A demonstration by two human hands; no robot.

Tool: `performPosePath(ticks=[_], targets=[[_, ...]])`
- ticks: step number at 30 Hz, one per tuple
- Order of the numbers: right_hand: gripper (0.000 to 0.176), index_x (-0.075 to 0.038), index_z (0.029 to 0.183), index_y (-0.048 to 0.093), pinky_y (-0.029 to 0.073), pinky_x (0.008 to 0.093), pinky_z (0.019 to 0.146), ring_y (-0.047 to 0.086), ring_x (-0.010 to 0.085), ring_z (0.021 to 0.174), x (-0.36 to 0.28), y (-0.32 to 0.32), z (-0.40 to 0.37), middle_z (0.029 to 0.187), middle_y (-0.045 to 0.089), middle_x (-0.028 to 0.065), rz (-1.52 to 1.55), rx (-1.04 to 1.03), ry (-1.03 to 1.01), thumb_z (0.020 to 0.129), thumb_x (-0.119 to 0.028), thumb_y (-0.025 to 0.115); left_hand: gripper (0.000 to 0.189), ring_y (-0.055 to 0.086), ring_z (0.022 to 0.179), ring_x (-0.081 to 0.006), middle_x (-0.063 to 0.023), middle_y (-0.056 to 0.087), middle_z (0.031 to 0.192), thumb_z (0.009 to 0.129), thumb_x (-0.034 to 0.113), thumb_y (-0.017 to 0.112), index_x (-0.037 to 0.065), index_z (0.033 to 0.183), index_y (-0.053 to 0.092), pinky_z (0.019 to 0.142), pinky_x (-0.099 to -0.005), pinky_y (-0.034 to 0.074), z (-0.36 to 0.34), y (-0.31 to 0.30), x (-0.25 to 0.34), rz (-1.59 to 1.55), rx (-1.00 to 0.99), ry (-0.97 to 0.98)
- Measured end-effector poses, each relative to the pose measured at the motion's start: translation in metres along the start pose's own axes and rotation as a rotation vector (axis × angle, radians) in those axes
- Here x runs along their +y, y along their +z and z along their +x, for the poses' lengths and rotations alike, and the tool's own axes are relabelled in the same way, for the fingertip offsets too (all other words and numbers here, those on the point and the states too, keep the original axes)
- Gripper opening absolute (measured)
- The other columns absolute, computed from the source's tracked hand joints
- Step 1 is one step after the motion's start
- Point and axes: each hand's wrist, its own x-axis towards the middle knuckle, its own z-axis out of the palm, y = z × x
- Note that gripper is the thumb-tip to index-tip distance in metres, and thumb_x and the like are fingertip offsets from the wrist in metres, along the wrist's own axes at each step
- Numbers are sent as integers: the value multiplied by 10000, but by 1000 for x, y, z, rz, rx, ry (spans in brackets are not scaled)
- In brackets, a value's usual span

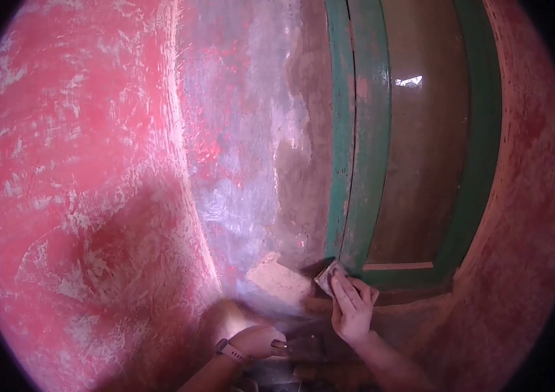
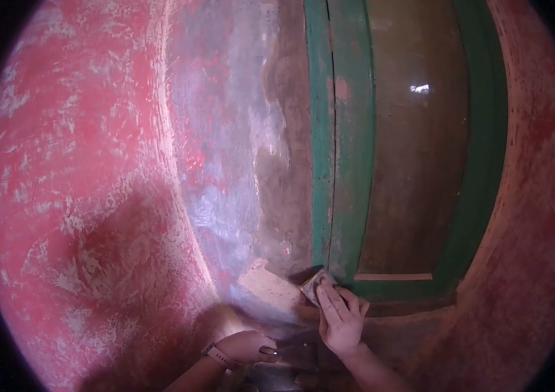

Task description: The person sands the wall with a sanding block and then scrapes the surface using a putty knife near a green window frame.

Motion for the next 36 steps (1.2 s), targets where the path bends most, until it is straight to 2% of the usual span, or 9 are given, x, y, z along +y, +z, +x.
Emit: performPosePath(ticks=[4, 7, 12, 15, 21, 24, 27, 33, 36], targets=[[677, -126, 1468, 683, 409, 463, 974, 640, 266, 1192, -3, 4, 10, 1540, 663, 52, -34, 55, 9, 799, -61, 760, 377, 709, 923, -396, -137, 752, 991, 965, 463, 724, 87, 996, 726, 797, -509, 547, 0, -3, -1, -32, -1, -19], [667, -79, 1480, 664, 429, 481, 981, 642, 292, 1195, -7, 15, 5, 1547, 657, 80, 4, -80, -29, 819, -43, 740, 357, 704, 907, -399, -137, 750, 990, 965, 444, 741, 88, 990, 731, 797, -513, 547, -1, -4, -5, 19, 26, 39], [627, -146, 1485, 677, 449, 441, 929, 622, 231, 1249, 9, 22, -28, 1611, 611, -6, -77, -262, -101, 858, -126, 680, 344, 735, 1075, -393, -172, 765, 1259, 986, 406, 750, 63, 1011, 749, 906, -478, 570, -22, -27, 11, 30, 7, -107], [658, -149, 1487, 676, 448, 442, 915, 621, 225, 1252, 27, 16, -51, 1613, 610, -5, -57, -286, -159, 829, -126, 681, 350, 733, 1073, -397, -172, 760, 1284, 989, 392, 747, 42, 1004, 741, 907, -488, 569, -44, -28, 8, 62, 70, -177], [724, -146, 1491, 671, 435, 453, 915, 625, 218, 1241, 13, 14, -37, 1590, 629, 6, -44, -163, -110, 767, -131, 694, 318, 715, 1065, -445, -243, 744, 1176, 966, 325, 762, 9, 946, 727, 886, -513, 561, -72, -57, 54, -35, 249, -73], [738, -143, 1500, 662, 433, 453, 931, 618, 223, 1260, 2, 19, -19, 1605, 615, 12, -75, -87, -98, 763, -134, 702, 346, 705, 1063, -464, -253, 736, 1221, 963, 349, 774, 6, 976, 736, 897, -495, 569, -69, -57, 41, -33, 160, -79], [713, -137, 1496, 665, 439, 450, 946, 613, 223, 1284, 6, 22, -25, 1614, 606, 12, -122, -225, -87, 783, -134, 693, 376, 721, 1063, -448, -255, 734, 1236, 957, 370, 791, 0, 987, 731, 900, -479, 572, -61, -47, 33, -88, 147, -135], [645, -125, 1477, 671, 441, 458, 932, 624, 252, 1287, 11, 23, -46, 1605, 613, 34, -56, -218, -98, 836, -102, 736, 398, 747, 991, -390, -239, 757, 1124, 968, 395, 798, 12, 1032, 714, 866, -467, 569, -52, -22, -5, -213, 136, -114], [704, -124, 1517, 637, 445, 451, 987, 594, 226, 1330, -6, 29, -30, 1643, 571, 27, -51, -206, -43, 816, -132, 699, 442, 747, 1136, -381, -190, 721, 1411, 1000, 374, 781, 25, 1270, 753, 981, -441, 576, -37, -32, 6, -69, -65, -175]])
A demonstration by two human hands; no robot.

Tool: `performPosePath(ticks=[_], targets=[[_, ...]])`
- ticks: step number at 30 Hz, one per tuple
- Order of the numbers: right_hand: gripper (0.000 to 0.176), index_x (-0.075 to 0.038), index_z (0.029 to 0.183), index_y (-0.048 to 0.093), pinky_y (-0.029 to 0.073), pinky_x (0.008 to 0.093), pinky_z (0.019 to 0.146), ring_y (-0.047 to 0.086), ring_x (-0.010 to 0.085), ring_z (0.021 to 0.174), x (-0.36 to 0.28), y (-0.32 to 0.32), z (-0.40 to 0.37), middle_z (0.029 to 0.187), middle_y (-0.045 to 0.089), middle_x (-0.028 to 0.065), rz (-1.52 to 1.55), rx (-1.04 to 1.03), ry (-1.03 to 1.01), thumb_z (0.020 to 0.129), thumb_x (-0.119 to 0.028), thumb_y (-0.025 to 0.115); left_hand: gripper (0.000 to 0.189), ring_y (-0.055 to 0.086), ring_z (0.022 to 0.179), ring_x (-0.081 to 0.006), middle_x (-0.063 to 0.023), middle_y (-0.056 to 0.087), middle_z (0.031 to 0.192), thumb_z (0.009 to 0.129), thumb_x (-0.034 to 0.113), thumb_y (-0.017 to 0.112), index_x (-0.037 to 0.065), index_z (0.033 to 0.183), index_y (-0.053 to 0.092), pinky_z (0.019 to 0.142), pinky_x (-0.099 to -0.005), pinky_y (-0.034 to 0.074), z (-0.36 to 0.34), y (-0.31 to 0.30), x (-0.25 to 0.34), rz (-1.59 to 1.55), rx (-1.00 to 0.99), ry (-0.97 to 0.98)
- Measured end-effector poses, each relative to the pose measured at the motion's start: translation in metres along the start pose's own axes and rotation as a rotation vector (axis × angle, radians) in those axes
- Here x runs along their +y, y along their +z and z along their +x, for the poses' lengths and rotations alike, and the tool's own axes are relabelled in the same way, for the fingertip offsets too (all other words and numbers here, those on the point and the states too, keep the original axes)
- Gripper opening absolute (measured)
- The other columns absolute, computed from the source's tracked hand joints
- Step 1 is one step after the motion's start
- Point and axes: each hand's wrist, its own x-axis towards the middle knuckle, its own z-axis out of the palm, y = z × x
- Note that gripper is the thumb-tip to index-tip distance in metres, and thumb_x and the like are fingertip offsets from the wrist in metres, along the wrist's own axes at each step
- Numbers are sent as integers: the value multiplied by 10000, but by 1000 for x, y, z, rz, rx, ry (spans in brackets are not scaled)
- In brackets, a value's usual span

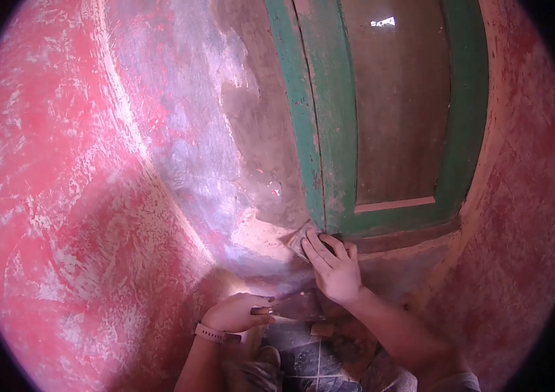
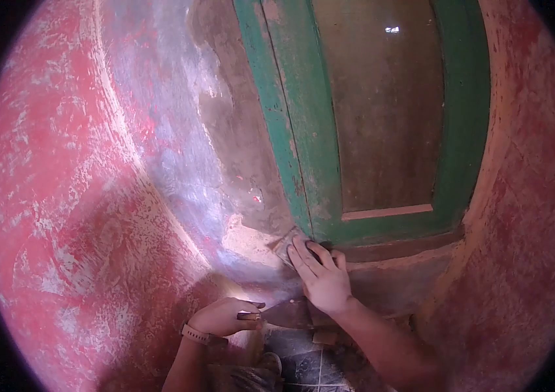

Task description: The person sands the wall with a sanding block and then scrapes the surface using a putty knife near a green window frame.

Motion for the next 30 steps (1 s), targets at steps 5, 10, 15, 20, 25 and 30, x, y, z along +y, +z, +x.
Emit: performPosePath(ticks=[5, 10, 15, 20, 25, 30], targets=[[660, -127, 1490, 659, 440, 459, 975, 610, 235, 1321, 6, -1, -4, 1617, 597, 31, 13, -4, -16, 835, -108, 731, 384, 659, 881, -362, -193, 705, 1024, 972, 376, 800, 20, 1072, 695, 822, -461, 537, 11, 18, -10, -106, 92, 109], [641, -133, 1485, 660, 430, 465, 985, 599, 236, 1352, 22, -4, -22, 1621, 594, 26, -5, -65, -79, 850, -106, 744, 539, 750, 1137, -362, -216, 744, 1352, 996, 435, 789, 37, 1356, 736, 968, -432, 581, 2, 11, -14, -54, -36, -62], [712, -174, 1500, 663, 424, 481, 1041, 556, 207, 1428, 6, -4, 5, 1649, 563, -4, -39, -28, -8, 791, -170, 731, 524, 753, 1141, -351, -179, 749, 1366, 992, 411, 796, 42, 1358, 733, 960, -431, 584, 10, 9, -1, 2, -75, -47], [705, -185, 1510, 654, 423, 471, 1040, 560, 201, 1426, 22, -3, -15, 1654, 558, -11, -19, -61, -64, 809, -179, 726, 491, 760, 1135, -336, -160, 750, 1378, 997, 359, 798, 50, 1373, 730, 992, -412, 584, 12, 12, -4, -11, -74, -31], [646, -181, 1522, 641, 421, 465, 1050, 549, 189, 1446, 30, 3, -28, 1657, 556, -8, -73, -82, -95, 876, -159, 650, 485, 764, 1139, -335, -163, 750, 1378, 1001, 331, 794, 54, 1393, 726, 1006, -405, 586, 3, 13, -12, -87, -39, -104], [612, -177, 1514, 647, 418, 464, 1061, 538, 167, 1467, 7, -10, 14, 1652, 560, -12, -94, -25, -28, 903, -152, 620, 519, 760, 1139, -349, -188, 737, 1389, 1002, 369, 789, 36, 1394, 723, 1000, -413, 587, 10, 4, 11, 12, -86, -91]])
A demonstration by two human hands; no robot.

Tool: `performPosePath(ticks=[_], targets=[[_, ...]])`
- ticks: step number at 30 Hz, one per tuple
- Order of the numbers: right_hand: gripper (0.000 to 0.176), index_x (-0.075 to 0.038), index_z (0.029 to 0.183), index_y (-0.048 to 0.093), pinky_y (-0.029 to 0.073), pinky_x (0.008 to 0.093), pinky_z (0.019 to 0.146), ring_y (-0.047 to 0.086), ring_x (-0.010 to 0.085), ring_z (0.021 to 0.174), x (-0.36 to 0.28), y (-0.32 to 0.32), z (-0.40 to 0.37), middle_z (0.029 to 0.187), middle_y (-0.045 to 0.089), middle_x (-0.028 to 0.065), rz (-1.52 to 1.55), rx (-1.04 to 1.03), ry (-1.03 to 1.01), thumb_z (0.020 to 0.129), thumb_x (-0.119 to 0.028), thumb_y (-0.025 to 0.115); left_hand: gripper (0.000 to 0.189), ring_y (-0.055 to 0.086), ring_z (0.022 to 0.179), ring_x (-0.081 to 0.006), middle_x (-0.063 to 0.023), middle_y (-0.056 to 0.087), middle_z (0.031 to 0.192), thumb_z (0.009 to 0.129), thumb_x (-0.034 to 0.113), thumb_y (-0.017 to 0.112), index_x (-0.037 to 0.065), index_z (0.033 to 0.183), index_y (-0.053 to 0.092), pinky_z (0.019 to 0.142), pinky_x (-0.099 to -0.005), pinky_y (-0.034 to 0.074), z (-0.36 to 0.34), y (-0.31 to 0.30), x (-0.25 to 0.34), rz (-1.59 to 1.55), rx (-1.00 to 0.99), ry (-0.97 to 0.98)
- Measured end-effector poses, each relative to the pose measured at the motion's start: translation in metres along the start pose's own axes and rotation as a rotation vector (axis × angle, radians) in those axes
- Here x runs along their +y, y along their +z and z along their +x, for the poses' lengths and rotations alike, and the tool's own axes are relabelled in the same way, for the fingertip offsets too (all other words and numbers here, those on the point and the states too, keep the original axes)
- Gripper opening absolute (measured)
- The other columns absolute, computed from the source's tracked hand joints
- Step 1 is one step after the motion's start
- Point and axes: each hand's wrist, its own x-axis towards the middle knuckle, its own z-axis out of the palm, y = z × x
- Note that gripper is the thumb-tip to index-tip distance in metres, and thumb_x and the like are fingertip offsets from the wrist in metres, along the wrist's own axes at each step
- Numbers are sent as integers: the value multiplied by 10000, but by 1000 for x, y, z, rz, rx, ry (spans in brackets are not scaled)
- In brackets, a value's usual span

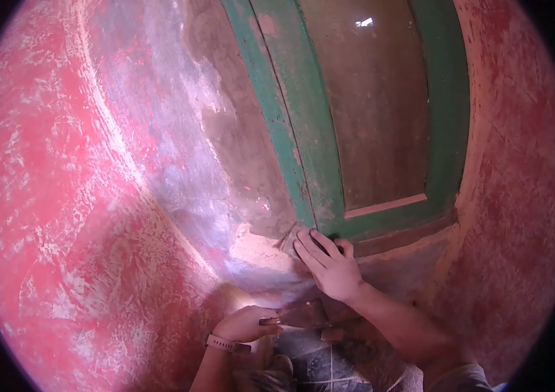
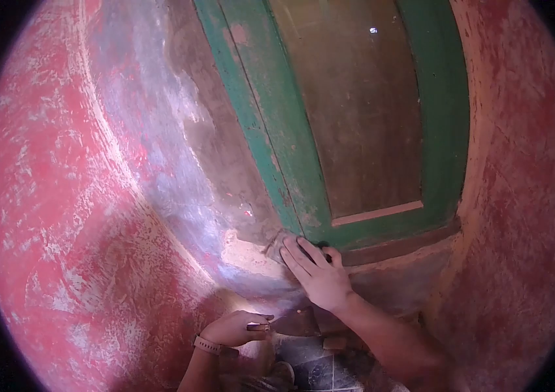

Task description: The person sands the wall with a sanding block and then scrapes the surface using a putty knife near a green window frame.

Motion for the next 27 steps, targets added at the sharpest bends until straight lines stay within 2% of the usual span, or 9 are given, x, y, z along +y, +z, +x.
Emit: performPosePath(ticks=[3, 7, 9, 12, 15, 18, 21, 24, 27], targets=[[627, -178, 1529, 632, 414, 463, 1068, 535, 162, 1468, 1, 1, -12, 1665, 545, -14, 22, -48, 15, 903, -148, 620, 518, 758, 1134, -359, -190, 732, 1397, 1003, 388, 787, 36, 1378, 732, 991, -417, 589, 1, 1, -1, -1, 4, 23], [667, -186, 1557, 605, 410, 468, 1083, 520, 167, 1482, 21, 20, -44, 1688, 519, -10, 60, -17, -79, 892, -149, 638, 516, 762, 1126, -348, -192, 735, 1390, 1004, 391, 789, 35, 1373, 733, 988, -416, 589, -4, 5, -19, -8, 42, 43], [673, -193, 1560, 605, 407, 470, 1091, 515, 168, 1487, 19, 17, -42, 1687, 520, -11, 10, -34, -77, 889, -151, 644, 519, 762, 1126, -339, -191, 737, 1387, 1006, 394, 787, 34, 1375, 732, 988, -413, 587, -10, 6, -19, -34, 65, 34], [640, -203, 1538, 634, 403, 476, 1100, 513, 165, 1489, -7, 8, -23, 1662, 552, -17, -9, -71, 40, 899, -167, 649, 531, 761, 1127, -328, -196, 739, 1380, 1005, 395, 790, 35, 1390, 724, 992, -410, 586, -9, 4, -13, -27, 56, 42], [645, -204, 1536, 634, 395, 483, 1110, 512, 165, 1490, -2, -4, -7, 1657, 556, -18, 0, -76, 9, 892, -192, 663, 545, 759, 1138, -327, -203, 736, 1385, 1003, 391, 795, 41, 1413, 712, 998, -409, 586, -10, -5, 4, -27, -5, -44], [673, -203, 1555, 610, 390, 495, 1110, 506, 164, 1497, 16, 9, -35, 1676, 532, -9, -14, -68, -59, 886, -205, 673, 412, 691, 829, -295, -167, 740, 921, 956, 403, 826, 21, 1050, 705, 808, -450, 544, -10, 8, -14, -193, 155, 122], [692, -176, 1541, 606, 359, 498, 1088, 549, 201, 1439, 30, 18, -49, 1657, 545, 29, -88, 10, -182, 865, -227, 744, 413, 664, 795, -279, -159, 715, 882, 953, 400, 829, 17, 1011, 685, 789, -451, 535, -6, 29, -42, -240, 321, 189], [680, -157, 1525, 617, 364, 507, 1080, 552, 220, 1418, 6, 12, -23, 1658, 545, 38, -56, 3, -21, 861, -227, 748, 427, 713, 883, -290, -169, 763, 978, 958, 408, 825, 17, 1108, 743, 849, -429, 563, -7, 26, -41, -196, 295, 153], [682, -174, 1561, 596, 394, 481, 1063, 544, 209, 1425, -18, 5, 6, 1695, 510, -6, -56, 13, 99, 880, -172, 634, 520, 752, 1012, -299, -183, 795, 1112, 964, 420, 820, 25, 1296, 749, 927, -405, 578, -8, -1, -3, -124, 35, -36]])
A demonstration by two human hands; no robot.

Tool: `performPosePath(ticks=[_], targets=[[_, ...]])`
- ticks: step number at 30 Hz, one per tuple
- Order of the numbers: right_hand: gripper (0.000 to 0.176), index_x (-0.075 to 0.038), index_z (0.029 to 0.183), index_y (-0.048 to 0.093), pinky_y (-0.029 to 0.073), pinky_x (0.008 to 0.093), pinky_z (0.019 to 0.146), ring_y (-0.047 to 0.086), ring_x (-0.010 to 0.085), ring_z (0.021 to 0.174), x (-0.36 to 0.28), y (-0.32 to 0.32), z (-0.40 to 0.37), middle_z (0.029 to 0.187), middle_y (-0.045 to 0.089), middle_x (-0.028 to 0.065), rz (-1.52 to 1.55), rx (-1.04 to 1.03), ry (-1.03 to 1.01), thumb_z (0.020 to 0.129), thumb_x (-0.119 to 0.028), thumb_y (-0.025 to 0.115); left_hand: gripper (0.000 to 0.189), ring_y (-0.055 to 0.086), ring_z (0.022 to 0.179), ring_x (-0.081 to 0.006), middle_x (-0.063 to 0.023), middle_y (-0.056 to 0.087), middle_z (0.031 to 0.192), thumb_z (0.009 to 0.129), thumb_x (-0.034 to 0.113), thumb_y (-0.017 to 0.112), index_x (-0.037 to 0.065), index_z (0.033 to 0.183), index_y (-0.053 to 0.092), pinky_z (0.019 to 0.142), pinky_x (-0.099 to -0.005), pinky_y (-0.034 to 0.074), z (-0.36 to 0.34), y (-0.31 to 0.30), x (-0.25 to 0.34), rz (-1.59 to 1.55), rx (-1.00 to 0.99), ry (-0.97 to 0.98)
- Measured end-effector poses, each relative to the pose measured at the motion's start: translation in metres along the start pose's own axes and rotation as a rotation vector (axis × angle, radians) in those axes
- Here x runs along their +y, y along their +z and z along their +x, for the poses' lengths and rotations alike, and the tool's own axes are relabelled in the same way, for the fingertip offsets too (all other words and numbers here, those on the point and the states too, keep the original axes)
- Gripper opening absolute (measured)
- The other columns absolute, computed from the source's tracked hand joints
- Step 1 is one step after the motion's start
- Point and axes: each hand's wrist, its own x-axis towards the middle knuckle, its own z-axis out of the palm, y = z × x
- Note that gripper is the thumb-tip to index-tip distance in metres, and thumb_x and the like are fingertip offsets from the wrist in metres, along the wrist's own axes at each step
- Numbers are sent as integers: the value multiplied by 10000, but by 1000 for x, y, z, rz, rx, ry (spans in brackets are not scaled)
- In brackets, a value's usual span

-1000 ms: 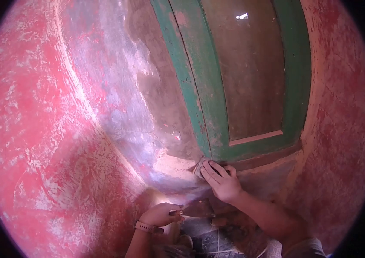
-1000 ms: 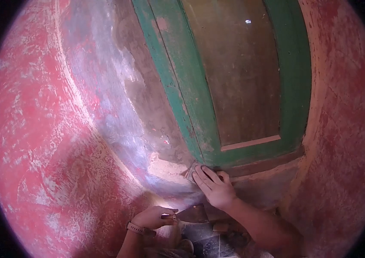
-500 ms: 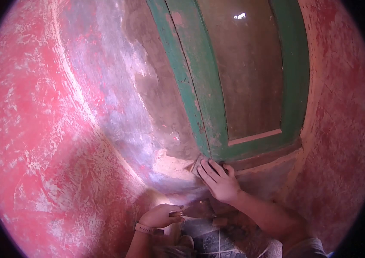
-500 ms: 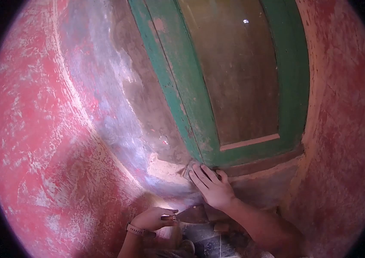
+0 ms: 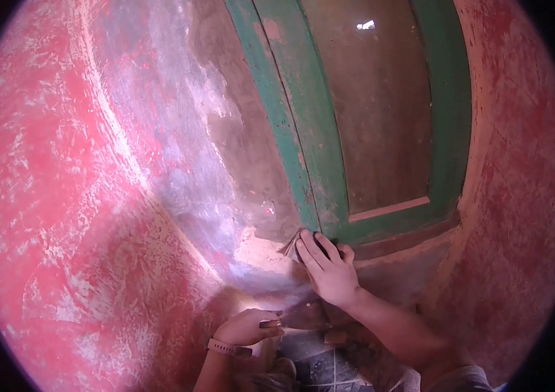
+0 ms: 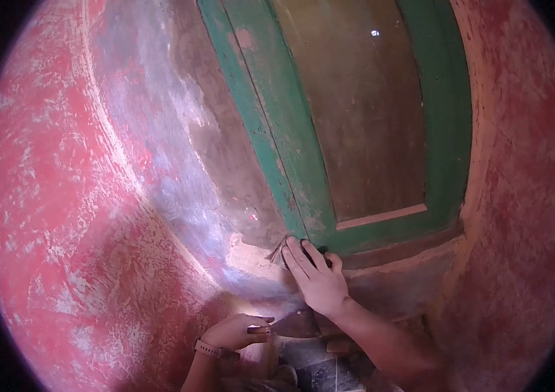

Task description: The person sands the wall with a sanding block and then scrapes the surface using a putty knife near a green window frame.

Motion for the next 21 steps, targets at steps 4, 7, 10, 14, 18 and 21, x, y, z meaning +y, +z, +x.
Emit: performPosePath(ticks=[4, 7, 10, 14, 18, 21], targets=[[685, -155, 1542, 614, 399, 475, 1028, 552, 195, 1398, 18, 12, -23, 1694, 513, 8, -7, 12, -74, 859, -175, 648, 583, 748, 1188, -317, -205, 723, 1409, 1002, 393, 796, -10, 1410, 693, 1019, -398, 576, 3, 3, -13, 52, -8, 56], [687, -156, 1535, 622, 400, 480, 1016, 556, 203, 1386, 28, 17, -38, 1685, 524, 9, 1, 26, -116, 849, -182, 658, 577, 750, 1094, -309, -202, 758, 1255, 989, 399, 807, 3, 1396, 705, 974, -392, 580, -7, 14, -35, -25, 116, 103], [696, -159, 1533, 622, 399, 478, 1012, 563, 209, 1369, 11, 13, -24, 1685, 524, -8, -45, 37, -39, 840, -199, 678, 572, 748, 970, -299, -165, 791, 1070, 966, 410, 824, 35, 1385, 719, 927, -389, 582, -3, 18, -42, -80, 162, 129], [697, -157, 1526, 626, 397, 479, 1010, 566, 211, 1356, 5, 3, -14, 1685, 524, -6, -7, 37, -22, 833, -200, 688, 589, 757, 1017, -307, -186, 796, 1107, 961, 409, 830, 21, 1388, 713, 941, -398, 582, -4, 6, -12, -46, 62, 104], [726, -155, 1541, 608, 394, 486, 1009, 559, 214, 1370, 32, 12, -38, 1685, 524, 4, 4, 21, -124, 823, -198, 705, 554, 757, 1128, -313, -200, 756, 1334, 997, 410, 802, 9, 1370, 720, 985, -405, 583, -7, 8, -20, -4, 83, 114], [741, -153, 1542, 607, 393, 487, 1009, 553, 213, 1384, 24, 13, -34, 1686, 523, 1, 11, 32, -91, 811, -193, 717, 566, 758, 1129, -320, -201, 769, 1299, 1000, 412, 795, 23, 1401, 709, 987, -406, 582, -6, 13, -34, -6, 108, 76]])
